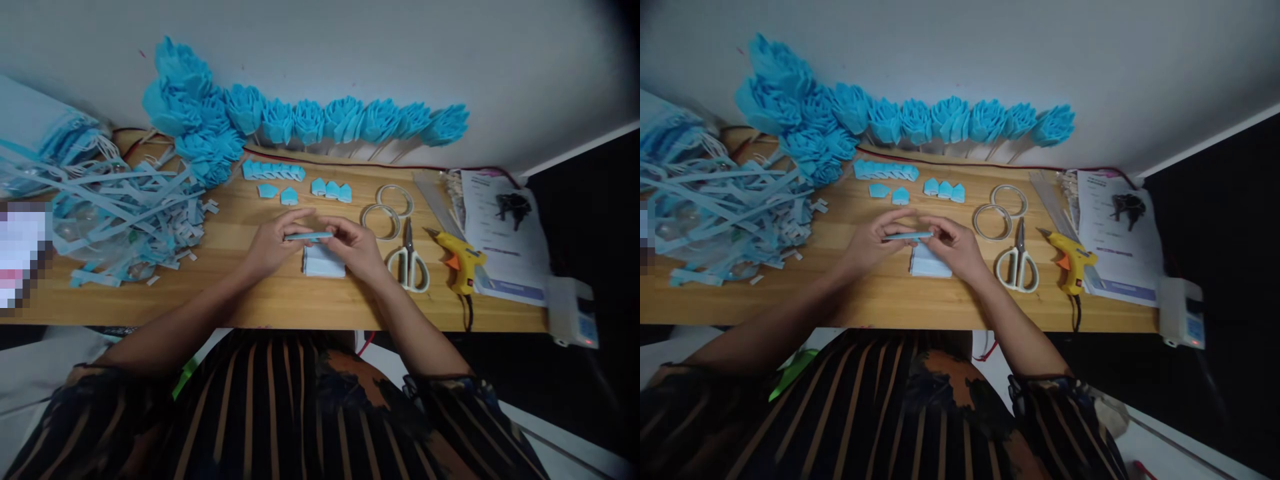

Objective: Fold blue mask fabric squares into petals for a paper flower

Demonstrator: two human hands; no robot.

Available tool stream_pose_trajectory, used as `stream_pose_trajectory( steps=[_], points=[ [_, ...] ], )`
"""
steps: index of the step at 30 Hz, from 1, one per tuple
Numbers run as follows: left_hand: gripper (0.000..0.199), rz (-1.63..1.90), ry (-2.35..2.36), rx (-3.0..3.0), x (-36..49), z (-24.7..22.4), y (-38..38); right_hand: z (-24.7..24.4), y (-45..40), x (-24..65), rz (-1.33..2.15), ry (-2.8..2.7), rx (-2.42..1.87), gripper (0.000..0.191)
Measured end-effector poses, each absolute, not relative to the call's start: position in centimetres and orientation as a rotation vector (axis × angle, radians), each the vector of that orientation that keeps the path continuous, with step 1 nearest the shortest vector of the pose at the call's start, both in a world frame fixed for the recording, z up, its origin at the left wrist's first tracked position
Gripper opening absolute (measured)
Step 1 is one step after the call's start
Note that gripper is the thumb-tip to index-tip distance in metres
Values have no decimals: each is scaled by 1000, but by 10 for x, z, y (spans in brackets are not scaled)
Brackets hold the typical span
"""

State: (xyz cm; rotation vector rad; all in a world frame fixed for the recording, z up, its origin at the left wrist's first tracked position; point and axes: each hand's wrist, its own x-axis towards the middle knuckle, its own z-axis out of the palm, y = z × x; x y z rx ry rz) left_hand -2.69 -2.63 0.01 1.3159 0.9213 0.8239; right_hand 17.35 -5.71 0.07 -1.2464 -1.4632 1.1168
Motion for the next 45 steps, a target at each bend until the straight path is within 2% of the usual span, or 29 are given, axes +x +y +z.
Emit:
stream_pose_trajectory(
  steps=[2,5,9,10,19,31,36,39,45],
  points=[
    [63,870,950,1322,-26,1,-26,4,-58,173,1089,-1454,-1280,33],
    [58,885,1017,1286,-27,3,-24,8,-58,173,1071,-1382,-1283,29],
    [24,729,1032,1273,-29,10,-22,10,-58,173,1079,-1326,-1269,31],
    [22,700,1043,1285,-29,12,-22,9,-58,173,1078,-1326,-1264,32],
    [27,728,1074,1287,-28,12,-23,9,-57,173,1160,-1363,-1303,46],
    [27,828,989,1216,-29,4,-20,3,-56,174,1224,-1320,-1305,40],
    [29,910,951,1139,-27,-1,-20,0,-58,173,1368,-1391,-1312,46],
    [30,947,923,1100,-26,2,-23,-1,-59,172,1341,-1399,-1298,47],
    [38,807,937,1180,-26,5,-28,-1,-58,170,1279,-1358,-1268,53]
  ],
)
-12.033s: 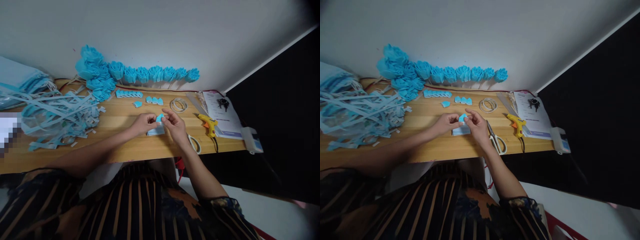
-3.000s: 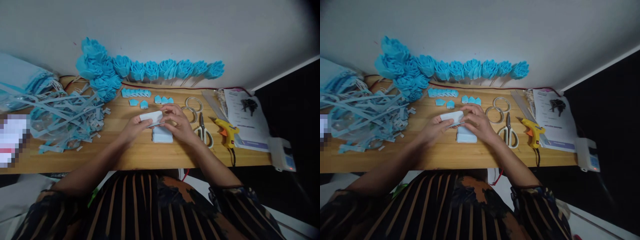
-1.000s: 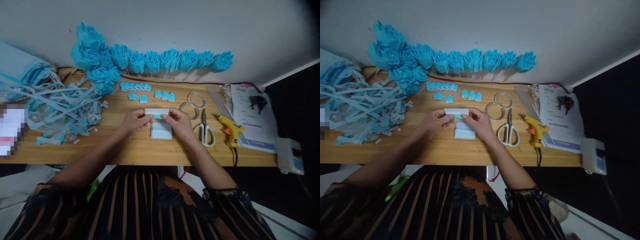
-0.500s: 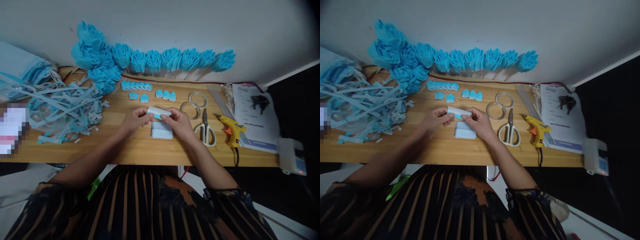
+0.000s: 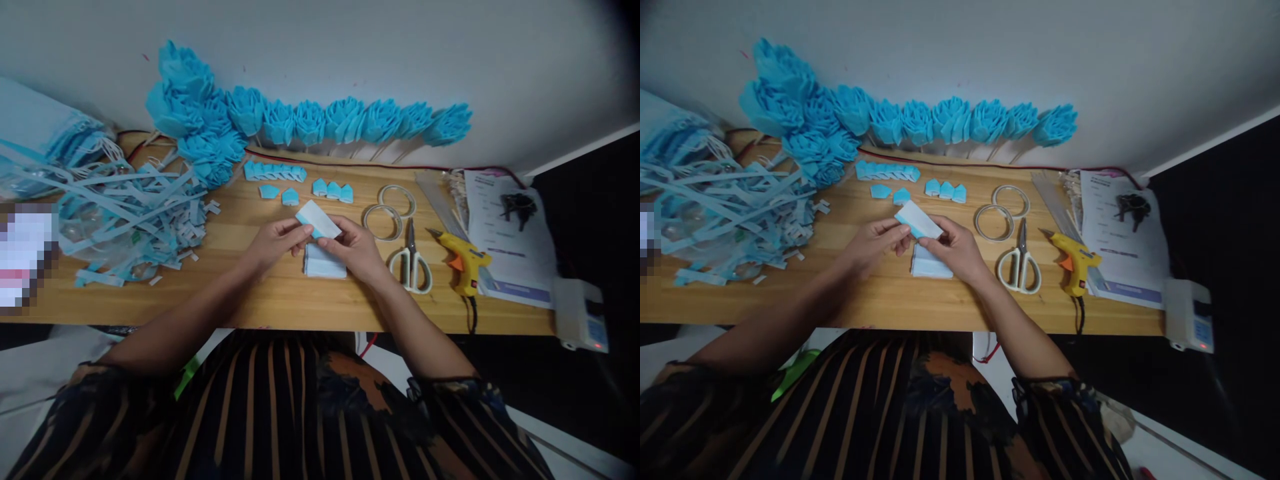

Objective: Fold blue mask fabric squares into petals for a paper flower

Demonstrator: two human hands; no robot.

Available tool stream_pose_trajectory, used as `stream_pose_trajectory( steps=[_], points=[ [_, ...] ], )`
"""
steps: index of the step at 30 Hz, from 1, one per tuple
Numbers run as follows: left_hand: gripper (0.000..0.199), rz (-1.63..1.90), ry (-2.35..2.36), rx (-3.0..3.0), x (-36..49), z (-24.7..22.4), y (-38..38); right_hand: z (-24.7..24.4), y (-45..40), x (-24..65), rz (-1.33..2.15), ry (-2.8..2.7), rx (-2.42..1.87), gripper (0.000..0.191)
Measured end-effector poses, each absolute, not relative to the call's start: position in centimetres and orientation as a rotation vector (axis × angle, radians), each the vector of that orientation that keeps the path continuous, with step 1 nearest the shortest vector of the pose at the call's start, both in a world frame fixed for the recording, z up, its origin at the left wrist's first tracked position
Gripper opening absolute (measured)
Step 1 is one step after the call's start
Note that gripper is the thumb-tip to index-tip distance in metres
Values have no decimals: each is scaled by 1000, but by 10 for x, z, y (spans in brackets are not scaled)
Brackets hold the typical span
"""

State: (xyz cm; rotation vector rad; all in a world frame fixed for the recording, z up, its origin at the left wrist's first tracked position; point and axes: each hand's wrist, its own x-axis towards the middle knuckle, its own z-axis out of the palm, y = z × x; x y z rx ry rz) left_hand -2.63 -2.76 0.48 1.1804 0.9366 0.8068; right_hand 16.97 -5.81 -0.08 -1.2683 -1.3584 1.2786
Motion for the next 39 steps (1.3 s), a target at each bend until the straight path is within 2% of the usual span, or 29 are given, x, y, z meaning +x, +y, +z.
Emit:
stream_pose_trajectory(
  steps=[6,18,20,25,27,32,39],
  points=[
    [43,796,1055,1251,-26,6,-28,2,-57,167,1258,-1383,-1230,53],
    [41,767,1057,1274,-27,2,-26,-4,-58,172,1225,-1497,-1215,54],
    [38,790,1044,1219,-28,1,-24,0,-59,176,1130,-1540,-1215,51],
    [31,833,1000,1050,-28,2,-22,14,-60,189,584,-1918,-1031,46],
    [29,819,964,999,-28,4,-22,15,-58,191,468,-2074,-979,42],
    [31,773,919,952,-26,8,-26,7,-53,188,414,-2191,-1012,28],
    [37,725,978,1074,-26,9,-27,1,-50,185,363,-2060,-983,17]
  ],
)
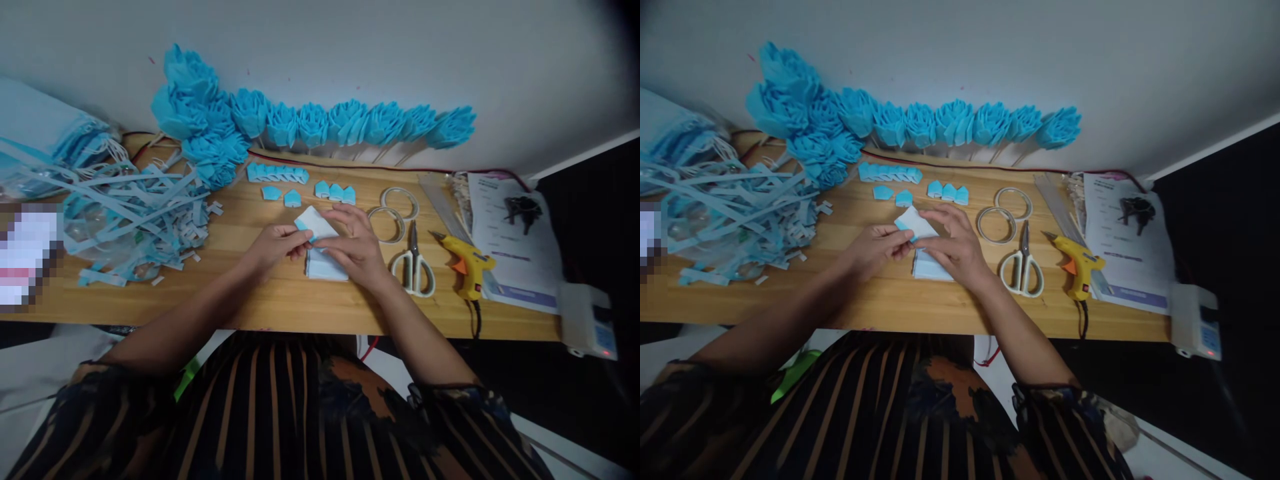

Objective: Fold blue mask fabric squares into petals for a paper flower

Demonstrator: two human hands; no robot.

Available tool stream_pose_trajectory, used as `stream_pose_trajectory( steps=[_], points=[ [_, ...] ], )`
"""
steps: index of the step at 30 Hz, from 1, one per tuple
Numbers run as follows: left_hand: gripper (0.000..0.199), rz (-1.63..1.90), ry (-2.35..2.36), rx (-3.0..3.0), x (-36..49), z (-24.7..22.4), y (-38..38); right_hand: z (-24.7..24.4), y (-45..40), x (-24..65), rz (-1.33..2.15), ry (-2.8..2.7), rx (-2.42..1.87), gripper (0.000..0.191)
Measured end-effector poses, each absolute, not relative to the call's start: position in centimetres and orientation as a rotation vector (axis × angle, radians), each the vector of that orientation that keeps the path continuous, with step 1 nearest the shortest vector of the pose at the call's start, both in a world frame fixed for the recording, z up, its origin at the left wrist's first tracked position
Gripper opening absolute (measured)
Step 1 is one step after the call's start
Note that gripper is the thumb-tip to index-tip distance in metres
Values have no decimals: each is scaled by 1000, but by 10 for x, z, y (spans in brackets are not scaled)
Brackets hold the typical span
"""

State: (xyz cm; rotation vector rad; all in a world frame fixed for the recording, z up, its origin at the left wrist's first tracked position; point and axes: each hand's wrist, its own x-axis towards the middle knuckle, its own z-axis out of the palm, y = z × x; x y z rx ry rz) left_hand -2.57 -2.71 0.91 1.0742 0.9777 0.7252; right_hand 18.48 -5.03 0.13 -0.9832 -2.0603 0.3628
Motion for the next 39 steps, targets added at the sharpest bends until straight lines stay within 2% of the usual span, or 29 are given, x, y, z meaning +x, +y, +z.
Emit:
stream_pose_trajectory(
  steps=[8,12,16,22,27,39],
  points=[
    [35,706,1128,1283,-24,12,-29,0,-55,176,681,-1758,-1112,8],
    [36,697,1138,1334,-24,11,-29,2,-57,173,926,-1555,-1180,20],
    [38,697,1152,1364,-25,8,-29,2,-57,170,1031,-1457,-1255,31],
    [37,698,1141,1414,-26,3,-28,-2,-55,170,1099,-1361,-1224,29],
    [37,722,1076,1398,-25,8,-29,-2,-54,171,1186,-1309,-1199,53],
    [24,808,1028,1322,-24,8,-27,-9,-55,165,1329,-1337,-1123,58]
  ],
)
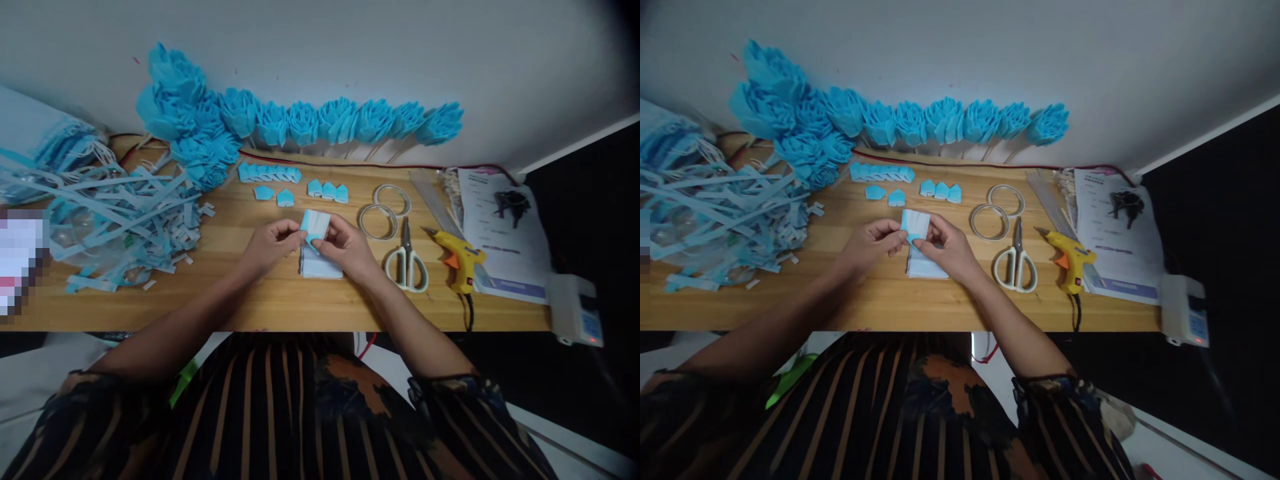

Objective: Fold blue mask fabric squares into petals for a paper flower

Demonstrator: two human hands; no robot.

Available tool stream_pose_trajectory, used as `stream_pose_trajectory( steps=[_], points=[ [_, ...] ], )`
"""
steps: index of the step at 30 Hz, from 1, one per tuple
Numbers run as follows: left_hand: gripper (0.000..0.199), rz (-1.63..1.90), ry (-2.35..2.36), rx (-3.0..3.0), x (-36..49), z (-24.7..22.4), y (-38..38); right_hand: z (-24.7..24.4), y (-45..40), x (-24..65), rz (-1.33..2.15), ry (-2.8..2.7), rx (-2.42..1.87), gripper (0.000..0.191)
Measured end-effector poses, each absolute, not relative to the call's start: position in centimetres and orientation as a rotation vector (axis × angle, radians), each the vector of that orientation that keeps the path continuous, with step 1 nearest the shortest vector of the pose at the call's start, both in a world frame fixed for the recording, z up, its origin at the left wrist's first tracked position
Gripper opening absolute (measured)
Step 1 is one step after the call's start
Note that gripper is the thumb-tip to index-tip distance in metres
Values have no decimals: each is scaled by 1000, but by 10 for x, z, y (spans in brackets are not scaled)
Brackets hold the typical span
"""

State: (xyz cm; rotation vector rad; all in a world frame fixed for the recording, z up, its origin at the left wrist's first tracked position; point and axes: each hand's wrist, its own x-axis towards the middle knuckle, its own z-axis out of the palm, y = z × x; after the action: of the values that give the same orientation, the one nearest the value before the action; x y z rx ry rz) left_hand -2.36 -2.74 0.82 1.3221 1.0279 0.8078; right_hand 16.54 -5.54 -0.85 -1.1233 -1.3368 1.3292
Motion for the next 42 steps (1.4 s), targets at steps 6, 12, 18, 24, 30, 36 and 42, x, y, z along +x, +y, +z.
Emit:
stream_pose_trajectory(
  steps=[6,12,18,24,30,36,42],
  points=[
    [23,776,1007,1304,-22,10,-29,-7,-55,165,1309,-1323,-1114,60],
    [27,799,1065,1313,-24,8,-29,-7,-56,164,1332,-1319,-1130,63],
    [24,746,1047,1387,-24,13,-31,2,-57,167,1284,-1276,-1189,54],
    [24,702,993,1451,-22,8,-33,6,-58,168,1235,-1305,-1240,42],
    [25,695,978,1461,-22,9,-33,2,-56,166,1131,-1295,-1252,33],
    [25,673,971,1468,-23,12,-34,7,-58,167,1054,-1369,-1225,21],
    [21,668,1002,1492,-25,10,-32,10,-60,170,1016,-1453,-1217,11]
  ],
)
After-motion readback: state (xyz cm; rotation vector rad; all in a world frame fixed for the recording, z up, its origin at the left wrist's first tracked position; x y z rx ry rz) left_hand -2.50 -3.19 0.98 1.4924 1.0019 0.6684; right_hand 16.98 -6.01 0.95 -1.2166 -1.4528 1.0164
